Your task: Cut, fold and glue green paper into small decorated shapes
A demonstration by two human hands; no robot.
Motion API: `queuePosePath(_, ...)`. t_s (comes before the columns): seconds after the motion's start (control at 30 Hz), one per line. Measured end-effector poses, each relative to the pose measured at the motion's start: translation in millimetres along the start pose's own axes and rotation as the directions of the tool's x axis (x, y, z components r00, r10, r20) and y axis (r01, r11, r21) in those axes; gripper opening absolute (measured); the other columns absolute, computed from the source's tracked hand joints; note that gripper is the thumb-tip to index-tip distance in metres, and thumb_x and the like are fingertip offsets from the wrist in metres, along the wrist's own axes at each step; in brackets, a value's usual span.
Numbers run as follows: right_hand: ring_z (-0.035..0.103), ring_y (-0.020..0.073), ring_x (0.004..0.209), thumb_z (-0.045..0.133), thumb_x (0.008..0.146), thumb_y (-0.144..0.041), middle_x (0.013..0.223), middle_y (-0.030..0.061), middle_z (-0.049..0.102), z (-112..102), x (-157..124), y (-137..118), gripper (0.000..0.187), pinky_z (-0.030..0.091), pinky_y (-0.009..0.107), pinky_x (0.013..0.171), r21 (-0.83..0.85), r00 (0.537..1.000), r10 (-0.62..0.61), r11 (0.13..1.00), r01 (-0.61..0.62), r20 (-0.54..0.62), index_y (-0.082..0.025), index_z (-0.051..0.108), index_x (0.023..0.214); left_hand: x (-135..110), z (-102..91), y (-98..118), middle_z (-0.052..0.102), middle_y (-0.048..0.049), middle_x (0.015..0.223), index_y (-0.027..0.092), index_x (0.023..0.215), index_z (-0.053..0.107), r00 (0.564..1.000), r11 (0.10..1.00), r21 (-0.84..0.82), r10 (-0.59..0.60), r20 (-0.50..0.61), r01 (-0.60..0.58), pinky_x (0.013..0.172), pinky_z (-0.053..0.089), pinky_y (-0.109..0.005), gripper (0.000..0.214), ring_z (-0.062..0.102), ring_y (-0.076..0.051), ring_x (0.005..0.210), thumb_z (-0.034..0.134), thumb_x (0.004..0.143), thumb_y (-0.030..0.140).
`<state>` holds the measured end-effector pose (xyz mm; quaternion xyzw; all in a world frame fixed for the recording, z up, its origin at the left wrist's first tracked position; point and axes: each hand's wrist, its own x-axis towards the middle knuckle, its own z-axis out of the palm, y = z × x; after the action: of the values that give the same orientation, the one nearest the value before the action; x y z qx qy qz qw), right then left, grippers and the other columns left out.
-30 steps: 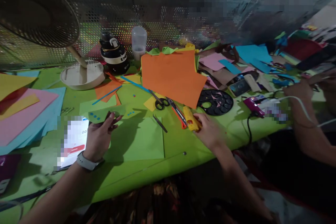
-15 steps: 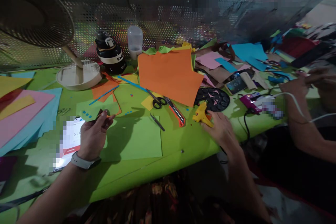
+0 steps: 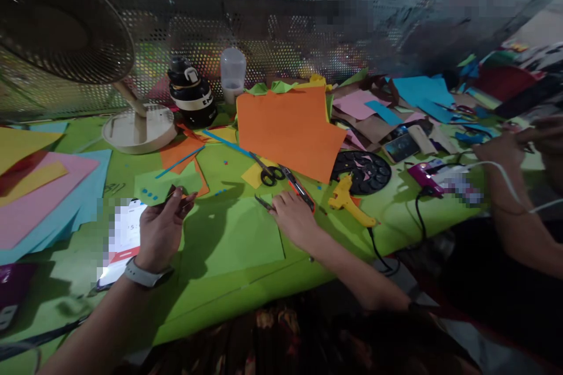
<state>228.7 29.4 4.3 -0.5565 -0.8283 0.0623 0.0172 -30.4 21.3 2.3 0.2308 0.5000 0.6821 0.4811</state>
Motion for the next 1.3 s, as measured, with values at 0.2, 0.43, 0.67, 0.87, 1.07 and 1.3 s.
queuePosePath(0.2,0.062,0.0179,0.069,0.047,0.092,-0.027,0.079,0.0042,0.067,-11,-1,11,0.013,0.046,0.03,0.064,0.376,0.989,0.145,0.918,-0.126,-0.023,-0.018,0.055,0.098,1,0.5,0,0.069,0.0006,0.085,0.017,0.082,0.068,1.0,0.999,-0.027,-0.021,-0.002,0.021,0.068,0.055,-0.023,0.02,0.07,-0.013,0.073,0.078,0.067,0.024)
queuePosePath(0.43,0.063,0.0145,0.061,0.059,0.08,-0.03,0.066,0.001,0.066,-25,20,9,0.028,0.053,0.032,0.064,0.975,0.982,0.068,0.131,-0.182,0.174,-0.016,0.065,0.104,2,0.2,1,0.069,-0.0002,0.083,0.017,0.081,0.068,0.999,1.0,-0.013,-0.017,-0.028,0.017,0.068,0.055,-0.024,0.02,0.069,-0.013,0.07,0.078,0.066,0.025)
queuePosePath(0.67,0.069,0.0165,0.082,0.074,0.069,-0.026,0.086,0.0047,0.072,-27,58,-22,0.03,0.053,0.028,0.071,0.981,0.992,-0.023,-0.152,-0.124,0.122,-0.017,0.068,0.096,3,-0.7,1,0.069,0.0,0.082,0.015,0.081,0.068,0.999,0.999,-0.019,-0.035,-0.038,0.035,0.071,0.055,-0.025,0.024,0.069,-0.013,0.071,0.08,0.065,0.028)
queuePosePath(0.87,0.06,0.0114,0.061,0.067,0.078,-0.039,0.069,0.0015,0.065,2,73,-41,0.024,0.046,0.024,0.054,0.976,0.996,0.084,0.218,-0.018,0.0,-0.016,0.064,0.082,4,-3.1,-2,0.069,-0.0008,0.077,0.015,0.08,0.069,0.998,0.999,-0.004,-0.052,-0.025,0.052,0.066,0.054,-0.023,0.022,0.068,-0.013,0.068,0.079,0.066,0.028)
queuePosePath(1.07,0.059,0.0121,0.066,0.054,0.09,-0.039,0.078,0.0031,0.066,13,73,-38,0.024,0.047,0.026,0.062,0.783,0.992,-0.042,0.61,0.121,-0.121,-0.017,0.064,0.089,2,-2.9,-2,0.07,-0.0013,0.082,0.016,0.085,0.07,0.996,0.996,-0.009,-0.084,-0.004,0.084,0.067,0.055,-0.024,0.022,0.069,-0.013,0.07,0.078,0.068,0.027)
queuePosePath(1.3,0.057,0.0167,0.073,0.06,0.08,-0.059,0.086,0.0051,0.064,4,56,-54,0.041,0.044,0.029,0.063,0.411,0.972,-0.226,0.893,0.183,0.059,-0.018,0.059,0.085,4,-3.1,-2,0.071,-0.001,0.082,0.018,0.085,0.069,0.994,0.994,0.007,-0.106,-0.038,0.106,0.069,0.054,-0.026,0.022,0.069,-0.014,0.07,0.078,0.068,0.027)
